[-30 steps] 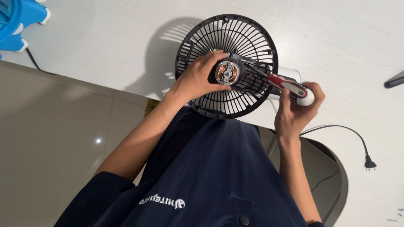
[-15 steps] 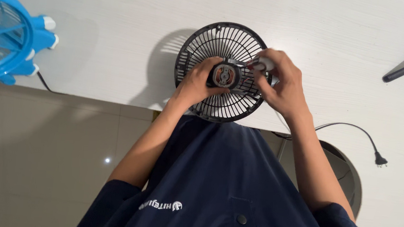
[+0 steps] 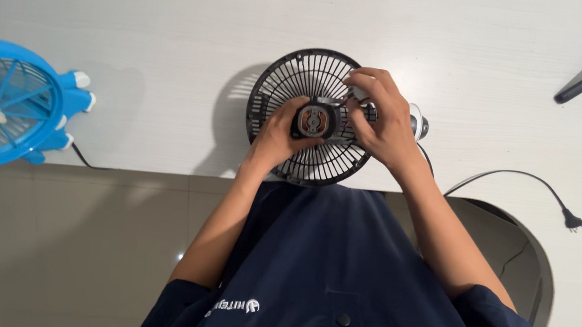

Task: The person uses a screwdriver to fasten screws into the central hub of a small electric fan placed on a white table. They repeatedly pick up screws from the table and tighten them into the fan's motor housing.

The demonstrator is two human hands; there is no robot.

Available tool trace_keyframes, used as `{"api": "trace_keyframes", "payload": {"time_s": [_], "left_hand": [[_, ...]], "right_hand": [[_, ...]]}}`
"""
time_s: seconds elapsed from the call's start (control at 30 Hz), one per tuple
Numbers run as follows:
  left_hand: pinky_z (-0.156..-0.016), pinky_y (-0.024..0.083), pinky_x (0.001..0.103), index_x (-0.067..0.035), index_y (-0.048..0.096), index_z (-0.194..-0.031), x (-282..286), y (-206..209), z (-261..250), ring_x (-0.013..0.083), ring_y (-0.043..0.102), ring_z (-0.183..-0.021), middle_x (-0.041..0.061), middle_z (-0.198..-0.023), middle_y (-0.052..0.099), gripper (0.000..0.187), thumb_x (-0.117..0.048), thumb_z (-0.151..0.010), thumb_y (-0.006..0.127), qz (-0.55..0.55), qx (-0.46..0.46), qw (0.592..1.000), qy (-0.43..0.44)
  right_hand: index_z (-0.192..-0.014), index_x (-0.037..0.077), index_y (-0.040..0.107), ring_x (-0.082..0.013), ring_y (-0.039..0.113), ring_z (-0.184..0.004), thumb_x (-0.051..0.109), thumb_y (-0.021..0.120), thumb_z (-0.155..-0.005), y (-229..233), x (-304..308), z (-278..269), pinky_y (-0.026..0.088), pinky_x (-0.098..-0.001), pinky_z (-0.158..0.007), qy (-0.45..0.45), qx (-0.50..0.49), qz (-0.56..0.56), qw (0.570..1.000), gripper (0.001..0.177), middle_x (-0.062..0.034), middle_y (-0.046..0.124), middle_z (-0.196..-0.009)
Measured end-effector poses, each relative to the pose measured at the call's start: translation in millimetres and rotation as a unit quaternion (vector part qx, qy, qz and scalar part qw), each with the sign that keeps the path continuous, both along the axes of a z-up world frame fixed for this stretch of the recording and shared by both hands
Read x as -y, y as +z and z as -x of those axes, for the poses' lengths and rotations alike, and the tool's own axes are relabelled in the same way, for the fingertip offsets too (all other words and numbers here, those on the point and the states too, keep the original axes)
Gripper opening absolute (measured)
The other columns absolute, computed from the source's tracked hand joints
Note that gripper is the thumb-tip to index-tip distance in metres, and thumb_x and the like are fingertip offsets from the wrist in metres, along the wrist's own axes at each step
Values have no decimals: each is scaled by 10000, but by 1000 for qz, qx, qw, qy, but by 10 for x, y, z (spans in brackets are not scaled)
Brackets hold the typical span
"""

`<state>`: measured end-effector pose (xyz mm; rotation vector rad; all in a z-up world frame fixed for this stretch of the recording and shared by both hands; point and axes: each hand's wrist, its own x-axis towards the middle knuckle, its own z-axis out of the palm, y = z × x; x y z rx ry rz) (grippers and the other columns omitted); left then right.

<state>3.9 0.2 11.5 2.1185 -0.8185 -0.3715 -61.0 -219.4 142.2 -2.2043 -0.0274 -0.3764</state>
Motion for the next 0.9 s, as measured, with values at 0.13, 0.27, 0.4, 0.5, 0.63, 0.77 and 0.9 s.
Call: {"api": "trace_keyframes", "payload": {"time_s": [0.13,0.27,0.4,0.5,0.63,0.77,0.9], "left_hand": [[-1126,487,485,-38,471,-1450,-39,-23,19,394,537,-1379,208,-1459,560,935,-443,-732,910,5,2,1000,-9],[-1182,423,518,-11,390,-1501,-60,-23,-9,414,453,-1431,226,-1496,479,1065,-534,-701,860,77,46,996,-22],[-1225,414,498,-29,359,-1541,-62,25,-47,381,455,-1460,221,-1524,459,1040,-611,-783,772,110,61,992,2],[-1229,434,477,-56,409,-1525,46,136,-101,356,486,-1459,188,-1515,495,899,-516,-851,787,121,63,991,7],[-1221,480,426,-77,489,-1479,294,382,-187,303,532,-1445,129,-1505,537,673,-309,-943,824,165,21,986,-26],[-1140,506,401,-47,538,-1419,571,558,-322,286,592,-1340,139,-1413,601,610,-154,-885,814,160,-8,984,-77],[-1050,578,366,-71,563,-1426,716,559,-339,238,702,-1229,91,-1298,704,510,-133,-966,775,145,-83,982,-92]], "right_hand": [[-1219,143,704,-280,643,-1103,126,839,-949,-59,-44,-42,610,-362,-884,-75,-11,32,997,303,-157,574,-1231],[-1372,74,656,-270,682,-1182,49,725,-981,-38,8,25,595,-373,-951,-28,-12,-35,999,398,-108,621,-1341],[-1218,59,634,-311,656,-1246,-11,702,-947,-43,-8,25,570,-391,-999,-38,21,-74,996,288,-112,632,-1331],[-1166,80,688,-260,689,-1088,49,795,-919,-69,-52,7,590,-349,-882,-83,5,-52,995,271,-158,586,-1267],[-1240,54,699,-279,660,-1144,5,747,-947,-60,-38,6,565,-372,-926,-87,27,6,996,301,-109,649,-1216],[-1249,57,672,-293,641,-1258,-60,628,-1017,-15,10,-14,555,-388,-1019,-59,37,-11,998,263,-77,671,-1343],[-1177,72,686,-303,624,-1133,25,681,-974,13,8,-36,552,-389,-936,-77,51,-6,996,209,-149,597,-1251]]}}
